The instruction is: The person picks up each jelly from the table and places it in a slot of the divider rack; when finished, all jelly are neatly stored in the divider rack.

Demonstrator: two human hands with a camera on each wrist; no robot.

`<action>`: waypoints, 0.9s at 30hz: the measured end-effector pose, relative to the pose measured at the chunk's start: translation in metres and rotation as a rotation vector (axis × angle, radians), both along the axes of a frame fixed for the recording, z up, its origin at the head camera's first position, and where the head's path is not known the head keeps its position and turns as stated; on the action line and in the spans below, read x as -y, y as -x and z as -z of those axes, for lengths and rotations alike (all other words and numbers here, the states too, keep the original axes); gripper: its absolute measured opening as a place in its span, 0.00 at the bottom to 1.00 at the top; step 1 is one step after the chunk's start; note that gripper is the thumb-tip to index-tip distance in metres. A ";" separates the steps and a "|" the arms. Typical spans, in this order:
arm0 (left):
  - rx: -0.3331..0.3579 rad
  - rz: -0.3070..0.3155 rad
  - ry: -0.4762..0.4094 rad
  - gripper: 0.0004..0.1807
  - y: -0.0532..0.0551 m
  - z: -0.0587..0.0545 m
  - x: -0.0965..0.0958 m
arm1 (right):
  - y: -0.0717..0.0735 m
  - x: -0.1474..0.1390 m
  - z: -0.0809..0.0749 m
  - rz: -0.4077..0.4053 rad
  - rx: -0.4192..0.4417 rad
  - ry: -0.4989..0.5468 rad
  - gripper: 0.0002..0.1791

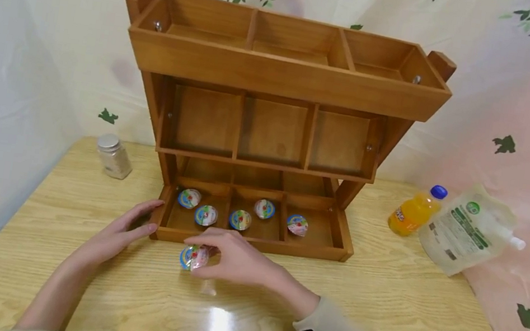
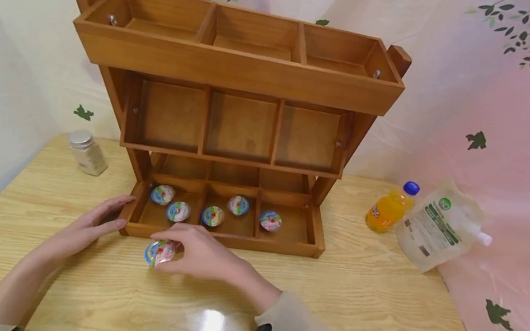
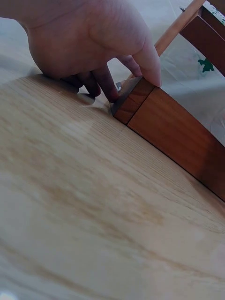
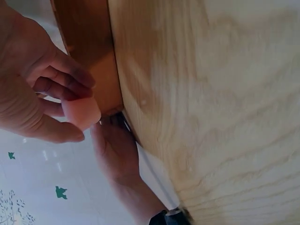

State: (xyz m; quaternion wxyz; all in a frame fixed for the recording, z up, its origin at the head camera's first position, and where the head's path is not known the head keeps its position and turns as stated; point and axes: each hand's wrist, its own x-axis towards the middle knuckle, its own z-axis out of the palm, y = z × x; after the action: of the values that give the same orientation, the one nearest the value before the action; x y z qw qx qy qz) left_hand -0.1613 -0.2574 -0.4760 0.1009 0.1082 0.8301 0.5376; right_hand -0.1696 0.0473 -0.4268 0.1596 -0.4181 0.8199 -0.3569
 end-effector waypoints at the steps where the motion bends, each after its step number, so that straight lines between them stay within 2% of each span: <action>1: -0.005 0.002 -0.002 0.33 0.000 0.000 0.000 | 0.001 -0.005 -0.002 0.009 0.020 0.020 0.30; 3: -0.009 0.005 -0.008 0.33 0.000 0.000 0.000 | 0.003 -0.015 -0.007 0.031 0.027 0.050 0.30; 6: -0.005 0.001 -0.007 0.33 0.000 -0.001 0.000 | 0.006 -0.031 -0.013 0.073 -0.008 0.068 0.29; 9: -0.001 0.002 -0.004 0.33 0.000 -0.001 0.001 | 0.009 -0.049 -0.018 0.133 -0.028 0.055 0.28; 13: -0.006 0.008 -0.021 0.33 0.000 0.001 0.001 | 0.014 -0.075 -0.022 0.209 -0.005 0.036 0.28; 16: -0.005 0.005 -0.019 0.33 0.000 0.001 0.001 | 0.020 -0.095 -0.025 0.233 -0.019 0.041 0.27; 20: 0.002 -0.005 0.007 0.33 0.000 0.000 0.001 | 0.028 -0.118 -0.029 0.253 -0.063 0.051 0.26; 27: -0.008 0.003 -0.003 0.33 0.000 0.000 0.000 | 0.043 -0.150 -0.033 0.320 -0.165 0.038 0.25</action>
State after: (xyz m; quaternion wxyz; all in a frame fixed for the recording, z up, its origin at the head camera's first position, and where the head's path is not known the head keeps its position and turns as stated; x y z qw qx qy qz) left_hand -0.1615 -0.2576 -0.4762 0.0983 0.1120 0.8296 0.5381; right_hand -0.2125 0.1969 -0.3938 0.0252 -0.3133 0.8793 -0.3579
